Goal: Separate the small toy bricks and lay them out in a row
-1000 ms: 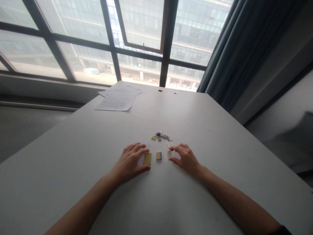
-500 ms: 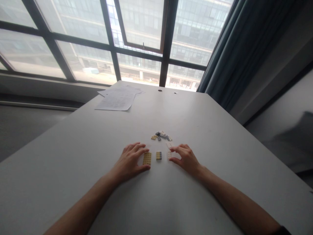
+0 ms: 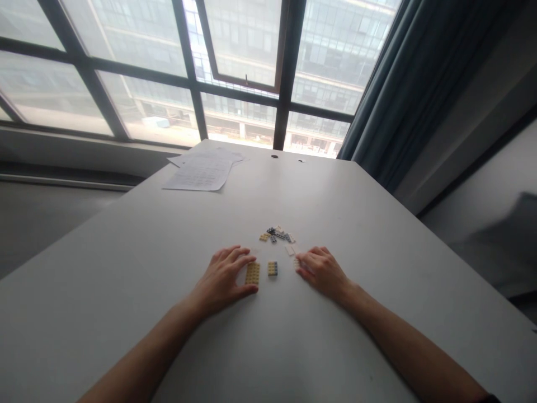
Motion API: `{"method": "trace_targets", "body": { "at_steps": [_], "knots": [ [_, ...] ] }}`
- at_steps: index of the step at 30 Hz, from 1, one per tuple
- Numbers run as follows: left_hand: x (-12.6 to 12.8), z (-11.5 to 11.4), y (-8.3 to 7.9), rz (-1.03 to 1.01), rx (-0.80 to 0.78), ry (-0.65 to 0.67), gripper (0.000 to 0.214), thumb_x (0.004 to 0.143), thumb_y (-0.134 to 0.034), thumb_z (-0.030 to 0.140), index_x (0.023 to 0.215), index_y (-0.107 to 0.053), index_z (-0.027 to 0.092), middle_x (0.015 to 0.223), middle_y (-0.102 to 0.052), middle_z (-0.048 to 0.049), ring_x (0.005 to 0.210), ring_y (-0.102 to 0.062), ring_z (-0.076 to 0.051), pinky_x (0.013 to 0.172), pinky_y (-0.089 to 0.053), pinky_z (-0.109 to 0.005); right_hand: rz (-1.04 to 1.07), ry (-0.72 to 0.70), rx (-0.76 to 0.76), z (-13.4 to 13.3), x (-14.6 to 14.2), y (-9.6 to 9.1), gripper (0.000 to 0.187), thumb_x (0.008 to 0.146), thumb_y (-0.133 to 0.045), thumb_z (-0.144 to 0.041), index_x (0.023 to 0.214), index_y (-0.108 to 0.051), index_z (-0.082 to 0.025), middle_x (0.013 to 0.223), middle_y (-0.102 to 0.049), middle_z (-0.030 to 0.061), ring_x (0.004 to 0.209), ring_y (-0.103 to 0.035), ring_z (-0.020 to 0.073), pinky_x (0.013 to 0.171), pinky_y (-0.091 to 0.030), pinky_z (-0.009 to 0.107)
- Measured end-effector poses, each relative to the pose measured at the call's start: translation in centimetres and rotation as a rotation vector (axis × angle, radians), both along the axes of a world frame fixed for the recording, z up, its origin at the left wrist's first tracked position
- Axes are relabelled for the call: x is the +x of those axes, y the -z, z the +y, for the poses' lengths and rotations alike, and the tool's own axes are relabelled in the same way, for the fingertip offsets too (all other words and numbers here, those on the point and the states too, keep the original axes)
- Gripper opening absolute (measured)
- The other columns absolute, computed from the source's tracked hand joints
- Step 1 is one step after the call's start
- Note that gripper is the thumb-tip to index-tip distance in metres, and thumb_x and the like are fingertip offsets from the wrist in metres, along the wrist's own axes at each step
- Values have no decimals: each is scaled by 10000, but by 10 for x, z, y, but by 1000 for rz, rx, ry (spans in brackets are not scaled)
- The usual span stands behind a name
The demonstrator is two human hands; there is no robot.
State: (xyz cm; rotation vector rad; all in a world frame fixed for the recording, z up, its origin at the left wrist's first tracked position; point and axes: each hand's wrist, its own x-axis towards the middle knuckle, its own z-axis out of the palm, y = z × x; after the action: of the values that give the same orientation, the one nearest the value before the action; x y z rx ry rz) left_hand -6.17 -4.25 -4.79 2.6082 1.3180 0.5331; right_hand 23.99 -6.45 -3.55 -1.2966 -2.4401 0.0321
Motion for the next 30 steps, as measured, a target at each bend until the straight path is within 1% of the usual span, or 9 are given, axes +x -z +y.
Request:
{"method": "trace_targets", "body": {
  "at_steps": [4,8,10,12,14,16,18,24,30],
  "knots": [
    [0,0,1,-1,6,5,602,724,-638,608,1235,-556,300,1338,-526,-62,1301,-371,-328,1076,-266,-520,92,47,-16,11,4,-2,289,837,-653,-325,1087,-625,-183,1034,-695,87,986,-584,238,887,-409,392],
    [0,-1,0,-7,11,9,598,728,-639,598,1237,-555,296,1338,-526,-69,1298,-377,-326,1077,-263,-518,195,146,-86,31,7,-6,237,839,-636,-238,1071,-650,-190,1036,-678,81,968,-592,219,892,-443,393],
    [0,-1,0,-9,12,8,597,728,-643,592,1237,-556,292,1334,-528,-71,1297,-379,-326,1080,-261,-518,214,107,-154,41,7,-8,255,833,-618,-168,1080,-663,-210,1057,-665,69,996,-582,207,918,-442,384],
    [0,0,0,-7,9,9,602,728,-640,597,1240,-555,291,1336,-526,-71,1298,-375,-327,1081,-258,-522,209,21,-220,49,7,-9,317,812,-610,-106,1096,-673,-233,1083,-646,64,1015,-575,198,935,-438,368],
    [-1,0,1,-10,9,10,607,723,-642,602,1239,-556,294,1337,-524,-71,1298,-373,-331,1080,-258,-525,197,-47,-281,56,7,-10,362,792,-616,-82,1108,-679,-246,1085,-625,66,948,-593,179,904,-457,343],
    [-1,0,1,-15,12,10,607,717,-650,596,1237,-560,296,1332,-527,-74,1293,-378,-332,1076,-265,-525,188,-78,-327,61,6,-11,365,788,-623,-90,1110,-683,-252,1054,-613,64,841,-603,153,849,-479,321],
    [-1,0,0,-18,12,8,604,713,-656,589,1233,-565,297,1324,-532,-74,1287,-385,-333,1071,-273,-523,179,-98,-353,64,5,-14,352,791,-633,-108,1109,-683,-251,1020,-608,58,796,-600,141,817,-487,309],
    [0,-1,-2,-11,-5,1,599,715,-654,594,1228,-564,297,1331,-530,-64,1296,-375,-329,1073,-271,-525,147,-83,-382,69,-1,-20,375,736,-736,-183,1103,-659,-200,996,-597,61,828,-596,156,785,-490,293],
    [-1,-1,0,-29,16,5,600,705,-668,583,1222,-570,295,1320,-539,-70,1285,-392,-327,1077,-272,-517,104,-96,-318,71,-5,-17,230,774,-715,-205,1001,-684,-214,974,-604,44,815,-592,144,801,-474,287]
  ]
}}
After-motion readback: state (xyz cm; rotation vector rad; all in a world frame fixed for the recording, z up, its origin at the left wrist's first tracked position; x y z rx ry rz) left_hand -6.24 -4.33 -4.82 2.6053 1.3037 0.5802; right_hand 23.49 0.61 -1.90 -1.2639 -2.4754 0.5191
